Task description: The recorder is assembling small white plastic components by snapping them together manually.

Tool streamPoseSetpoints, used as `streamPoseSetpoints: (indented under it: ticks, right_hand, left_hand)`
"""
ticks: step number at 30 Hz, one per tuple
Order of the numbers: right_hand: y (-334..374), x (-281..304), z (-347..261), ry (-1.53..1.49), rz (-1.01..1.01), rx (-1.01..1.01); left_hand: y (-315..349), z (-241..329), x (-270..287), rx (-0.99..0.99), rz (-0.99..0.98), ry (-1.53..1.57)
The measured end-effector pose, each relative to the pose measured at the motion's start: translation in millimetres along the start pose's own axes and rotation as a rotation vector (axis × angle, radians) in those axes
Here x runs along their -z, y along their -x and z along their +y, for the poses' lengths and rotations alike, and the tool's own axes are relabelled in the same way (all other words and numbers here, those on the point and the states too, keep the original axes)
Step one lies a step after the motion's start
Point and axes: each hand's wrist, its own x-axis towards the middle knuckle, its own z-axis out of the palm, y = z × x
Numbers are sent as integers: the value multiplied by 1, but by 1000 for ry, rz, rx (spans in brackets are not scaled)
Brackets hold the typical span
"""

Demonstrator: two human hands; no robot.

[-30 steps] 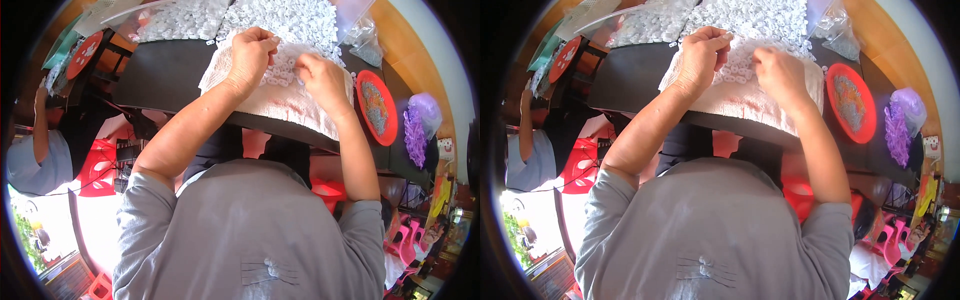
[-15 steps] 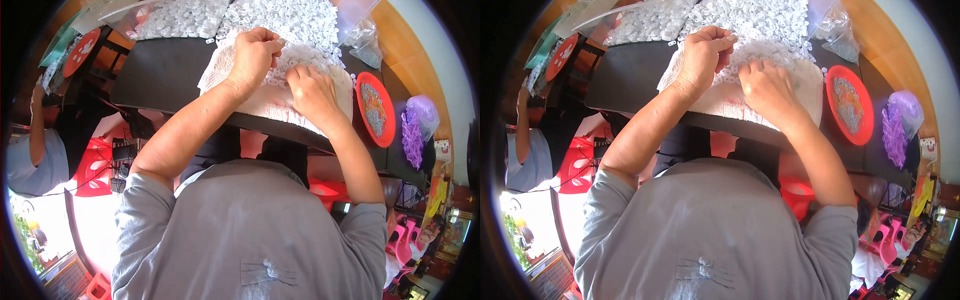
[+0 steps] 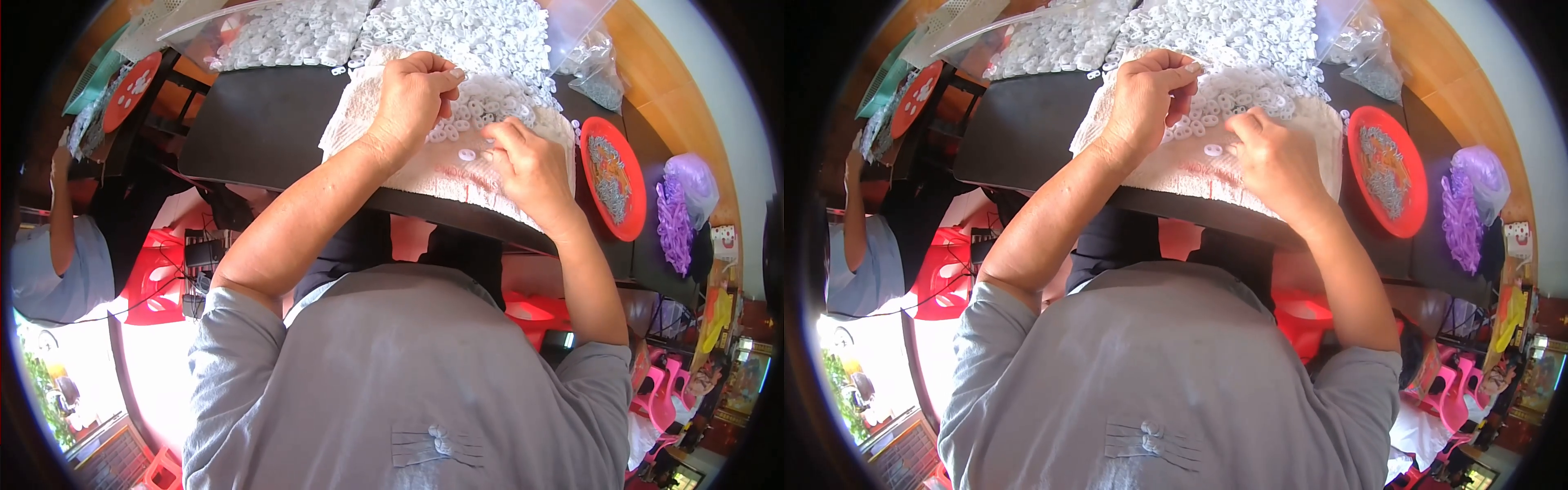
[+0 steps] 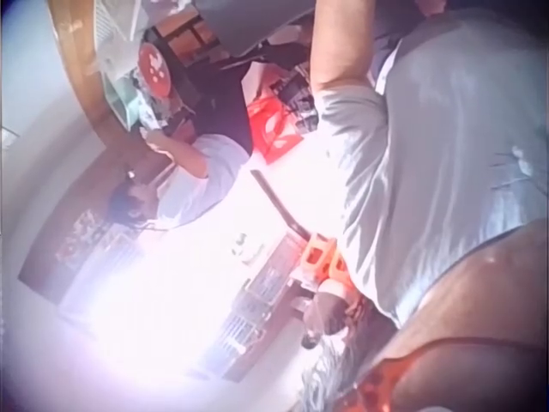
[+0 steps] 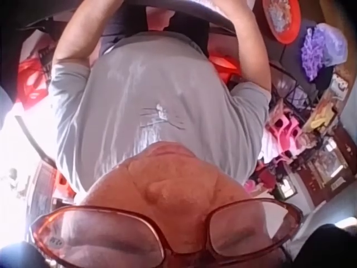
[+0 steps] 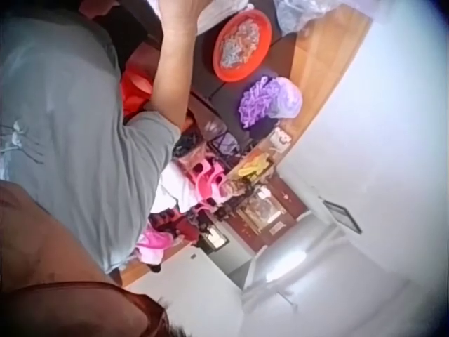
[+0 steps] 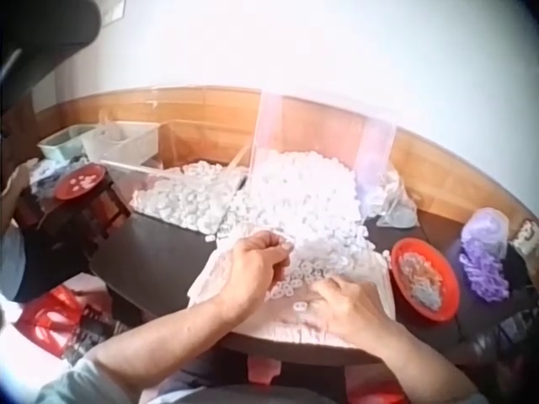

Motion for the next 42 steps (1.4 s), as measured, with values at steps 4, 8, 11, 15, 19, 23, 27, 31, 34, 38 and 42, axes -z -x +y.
streamPoseSetpoints:
  ticks: [4, 8, 11, 15, 19, 23, 27, 31, 34, 38, 42]
  right_hand:
    - [2, -3, -2, -34, -26, 2]
    - [-3, -10, -7, 9, -51, 98]
    - [-2, -15, -6, 72, -59, 113]
    - [-3, -20, -7, 153, -87, 74]
    - [-10, -18, -14, 194, -159, 37]
    - [-23, -17, 6, 133, -118, 38]
    - [-44, 4, 20, -752, 141, -439]
    - [-44, -5, 14, -919, 189, -527]
    - [-44, -5, 11, -931, 186, -521]
    - [-44, -5, 10, -902, 190, -490]
    - [-44, -8, 12, -903, 170, -462]
  left_hand:
    - [-2, -2, 0, 8, -7, 2]
    - [-1, -1, -1, 16, -1, -22]
    - [1, 1, -2, 14, -21, -9]
    - [2, 1, -2, 35, -28, -15]
    - [3, 0, -3, 57, -34, -14]
    - [1, 2, -2, 42, -25, 20]
    - [3, 5, -5, 30, -15, -21]
    - [3, 1, -4, 44, -38, 23]
    - [4, 2, -5, 38, -53, -14]
    - [5, 2, -6, 41, -75, -47]
    - [6, 2, -8, 44, -95, -92]
